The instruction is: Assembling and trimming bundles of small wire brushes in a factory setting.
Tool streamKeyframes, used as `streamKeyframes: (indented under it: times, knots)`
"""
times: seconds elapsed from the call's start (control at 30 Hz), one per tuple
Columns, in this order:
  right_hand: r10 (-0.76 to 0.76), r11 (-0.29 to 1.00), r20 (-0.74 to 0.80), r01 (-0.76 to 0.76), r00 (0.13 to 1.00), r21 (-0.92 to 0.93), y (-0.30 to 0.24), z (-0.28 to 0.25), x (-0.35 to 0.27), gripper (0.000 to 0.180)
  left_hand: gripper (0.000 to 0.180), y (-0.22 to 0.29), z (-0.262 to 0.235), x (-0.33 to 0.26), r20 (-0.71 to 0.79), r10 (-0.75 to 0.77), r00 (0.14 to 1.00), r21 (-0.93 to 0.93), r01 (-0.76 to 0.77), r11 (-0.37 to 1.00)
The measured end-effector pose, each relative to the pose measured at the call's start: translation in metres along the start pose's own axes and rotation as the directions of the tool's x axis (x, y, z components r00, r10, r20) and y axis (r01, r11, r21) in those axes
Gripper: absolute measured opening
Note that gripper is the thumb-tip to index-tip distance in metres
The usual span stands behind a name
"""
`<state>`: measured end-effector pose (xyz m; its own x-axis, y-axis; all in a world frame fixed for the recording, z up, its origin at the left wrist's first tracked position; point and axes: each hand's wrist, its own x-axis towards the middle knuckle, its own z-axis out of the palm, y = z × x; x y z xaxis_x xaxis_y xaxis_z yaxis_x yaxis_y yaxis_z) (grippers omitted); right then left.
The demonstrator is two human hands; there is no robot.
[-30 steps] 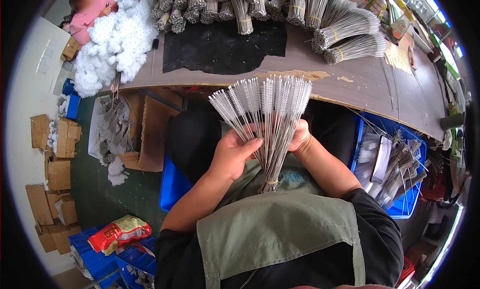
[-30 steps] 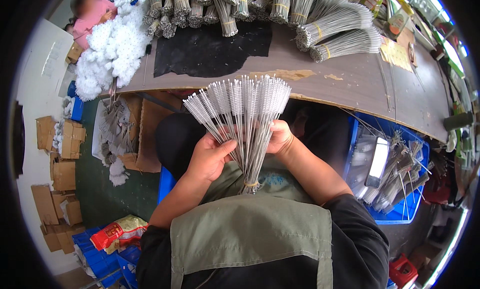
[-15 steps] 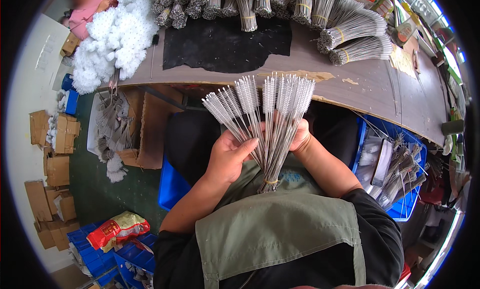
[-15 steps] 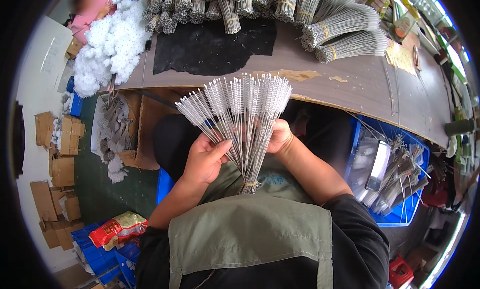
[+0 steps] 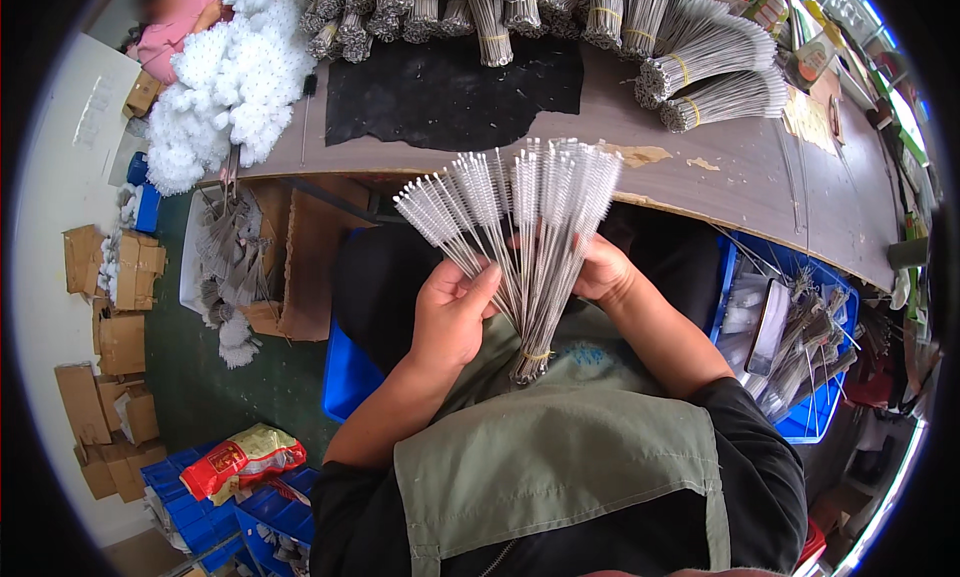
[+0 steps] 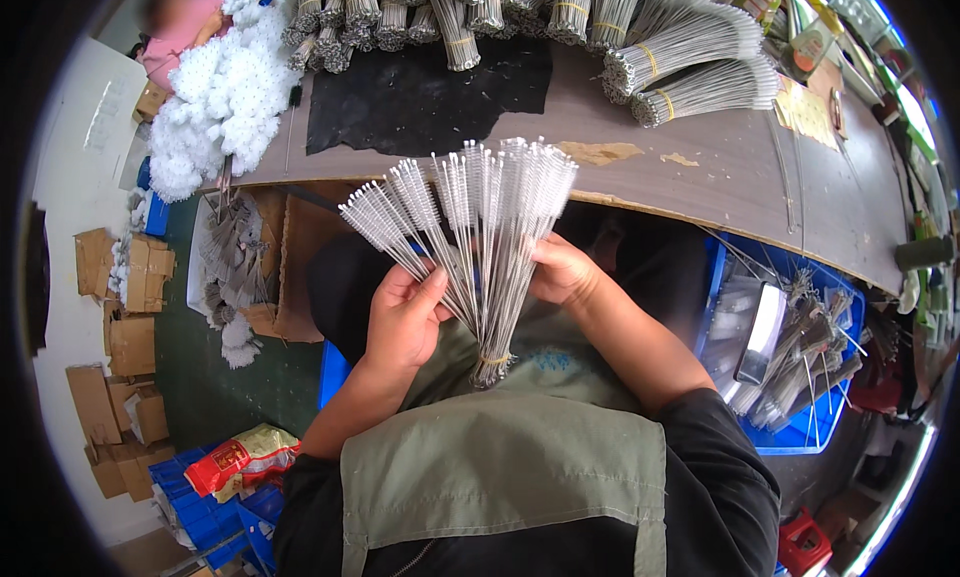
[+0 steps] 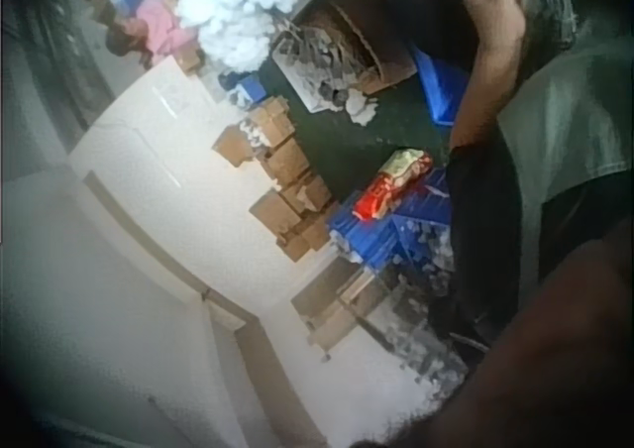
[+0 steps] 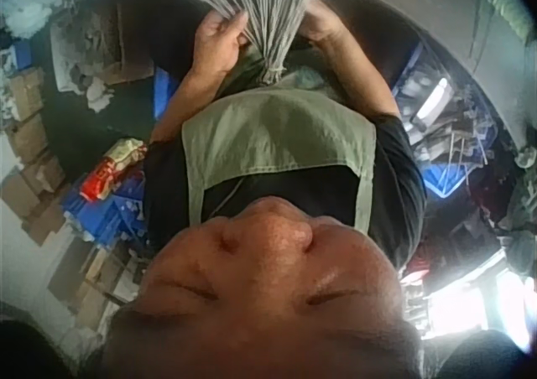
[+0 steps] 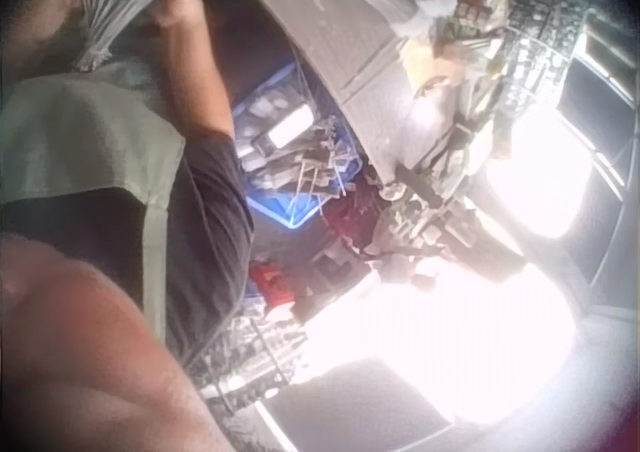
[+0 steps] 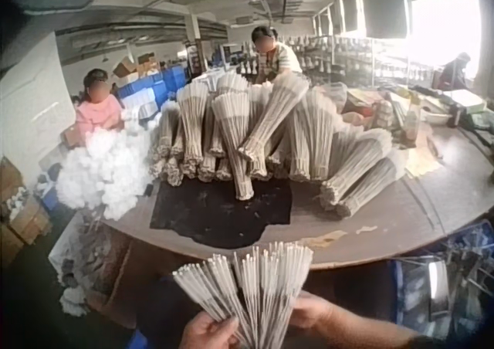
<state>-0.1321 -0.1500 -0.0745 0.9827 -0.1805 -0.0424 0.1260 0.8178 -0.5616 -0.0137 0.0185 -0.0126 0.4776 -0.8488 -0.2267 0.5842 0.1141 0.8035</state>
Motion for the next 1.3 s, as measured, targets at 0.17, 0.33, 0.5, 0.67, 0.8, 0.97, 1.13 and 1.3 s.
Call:
streamKeyframes:
  times: [0.17, 0.33, 0.5, 0.67, 0.8, 0.97, 1.13, 1.3]
  knots:
    - [0.061, 0.978, -0.203, -0.099, 0.977, -0.182, 0.003, 0.008, -0.03, 0.072, 0.009, -0.005, -0.003, -0.002, -0.103, 0.062, 0.993, 0.077, -0.054, 0.996]
    - [0.579, 0.367, -0.449, -0.71, 0.68, -0.601, -0.026, 0.004, -0.08, 0.044, 0.01, -0.004, -0.01, -0.002, -0.048, 0.098, 0.994, 0.133, -0.09, 0.987]
    - [0.684, 0.385, 0.068, -0.28, 0.726, -0.88, -0.101, 0.07, -0.077, 0.02, 0.011, 0.001, 0.007, -0.004, -0.04, 0.117, 0.992, 0.165, -0.109, 0.98]
    - [-0.332, 0.047, 0.446, 0.487, 0.831, -0.872, -0.107, 0.155, 0.0, 0.008, 0.013, -0.004, 0.006, -0.007, -0.065, 0.21, 0.975, 0.257, -0.187, 0.948]
    - [-0.336, -0.384, 0.681, 0.566, 0.651, -0.73, -0.098, 0.133, 0.075, 0.021, 0.014, 0.002, 0.012, -0.012, -0.097, 0.174, 0.98, 0.293, -0.139, 0.946]
    - [-0.076, -0.075, 0.402, 0.397, 0.913, -0.915, -0.105, 0.113, 0.088, 0.034, 0.013, 0.003, 0.006, -0.014, -0.169, 0.044, 0.985, 0.176, -0.014, 0.984]
    - [-0.086, 0.041, 0.456, 0.46, 0.886, -0.887, -0.101, 0.106, 0.09, 0.031, 0.015, 0.0, -0.001, -0.009, -0.122, 0.003, 0.992, 0.127, 0.012, 0.992]
    - [-0.11, 0.014, 0.36, 0.364, 0.926, -0.931, -0.1, 0.104, 0.084, 0.026, 0.013, -0.002, -0.003, -0.006, -0.135, -0.032, 0.99, 0.102, 0.046, 0.994]
